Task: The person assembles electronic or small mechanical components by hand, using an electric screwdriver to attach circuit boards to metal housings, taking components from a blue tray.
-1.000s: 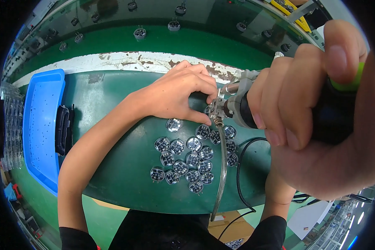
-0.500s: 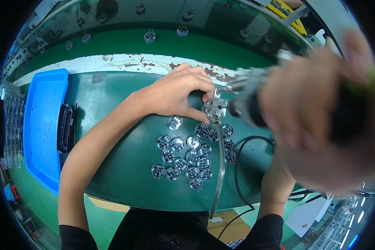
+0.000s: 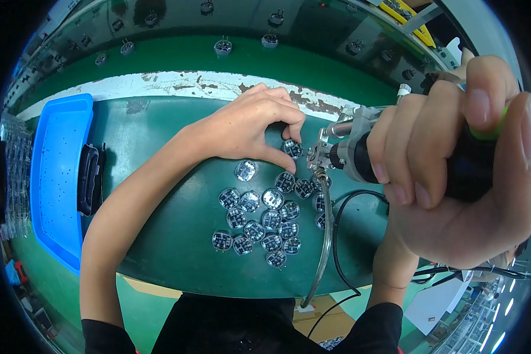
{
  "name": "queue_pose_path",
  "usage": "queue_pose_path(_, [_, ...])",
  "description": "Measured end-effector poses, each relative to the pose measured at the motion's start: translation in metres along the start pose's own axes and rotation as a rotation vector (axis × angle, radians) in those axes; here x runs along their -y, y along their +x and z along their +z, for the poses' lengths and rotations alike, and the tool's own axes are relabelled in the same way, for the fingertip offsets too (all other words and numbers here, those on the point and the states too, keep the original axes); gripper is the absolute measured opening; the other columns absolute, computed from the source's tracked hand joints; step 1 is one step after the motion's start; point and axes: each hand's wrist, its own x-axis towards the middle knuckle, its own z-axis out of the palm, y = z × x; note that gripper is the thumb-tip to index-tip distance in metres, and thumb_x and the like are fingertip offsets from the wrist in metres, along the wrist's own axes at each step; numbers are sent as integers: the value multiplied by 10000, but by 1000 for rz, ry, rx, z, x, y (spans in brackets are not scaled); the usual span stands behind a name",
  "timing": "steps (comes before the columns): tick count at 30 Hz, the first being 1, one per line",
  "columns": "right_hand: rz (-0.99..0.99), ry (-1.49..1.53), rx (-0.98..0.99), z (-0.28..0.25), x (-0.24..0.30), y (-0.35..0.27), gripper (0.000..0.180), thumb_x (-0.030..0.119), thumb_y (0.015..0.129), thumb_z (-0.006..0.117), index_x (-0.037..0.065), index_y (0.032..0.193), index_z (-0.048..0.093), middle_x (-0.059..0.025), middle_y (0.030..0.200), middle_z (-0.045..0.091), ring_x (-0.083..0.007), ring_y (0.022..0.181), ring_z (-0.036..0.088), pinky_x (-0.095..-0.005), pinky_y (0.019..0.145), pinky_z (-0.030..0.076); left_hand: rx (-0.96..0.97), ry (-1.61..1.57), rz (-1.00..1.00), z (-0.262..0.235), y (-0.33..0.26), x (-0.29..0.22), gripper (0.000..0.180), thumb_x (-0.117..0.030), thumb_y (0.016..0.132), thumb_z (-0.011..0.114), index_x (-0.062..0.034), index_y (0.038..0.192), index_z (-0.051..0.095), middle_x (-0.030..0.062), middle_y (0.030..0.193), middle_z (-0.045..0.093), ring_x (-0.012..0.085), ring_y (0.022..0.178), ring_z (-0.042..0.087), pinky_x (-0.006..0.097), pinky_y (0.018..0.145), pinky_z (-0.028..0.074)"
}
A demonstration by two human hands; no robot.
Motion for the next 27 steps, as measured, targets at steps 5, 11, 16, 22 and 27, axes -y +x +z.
queue_pose_path(5, [-4, -2, 22, 1, 0, -2, 201, 260, 1013, 314, 96, 981, 426, 22, 532, 414, -84, 434, 417, -248, 511, 411, -13, -5, 6, 1, -1, 0, 394, -334, 640, 876, -89, 818, 624, -11, 792, 589, 209, 938, 555, 359, 848, 365])
queue_pose_path(11, [9, -4, 52, 3, -6, 0, 195, 259, 1017, 325, 93, 976, 421, 21, 529, 404, -90, 443, 414, -251, 529, 416, 0, -7, -14, 3, -1, -2, 395, -333, 637, 877, -88, 822, 629, -12, 795, 594, 211, 939, 555, 361, 850, 366])
queue_pose_path(16, [90, -119, -35, 11, 1, 5, 231, 293, 1033, 330, 90, 956, 410, 31, 521, 368, -82, 411, 353, -239, 475, 374, 0, -8, -6, 1, 1, -3, 395, -339, 643, 875, -86, 822, 630, -9, 802, 596, 209, 949, 552, 361, 850, 364])
queue_pose_path(22, [49, -48, -209, 26, -12, 7, 248, 289, 1034, 325, 81, 926, 406, 48, 496, 321, -68, 385, 292, -234, 430, 322, 40, 17, -41, -8, -4, -4, 395, -353, 653, 872, -92, 830, 633, -14, 820, 589, 201, 958, 546, 357, 862, 354])
queue_pose_path(27, [-90, 50, -92, 9, 42, -3, 240, 268, 1035, 290, 71, 979, 416, 26, 516, 367, -95, 389, 326, -254, 415, 350, 105, 55, 28, -6, 10, -17, 430, -309, 676, 868, -106, 1008, 687, -14, 867, 590, 215, 987, 546, 376, 909, 369])
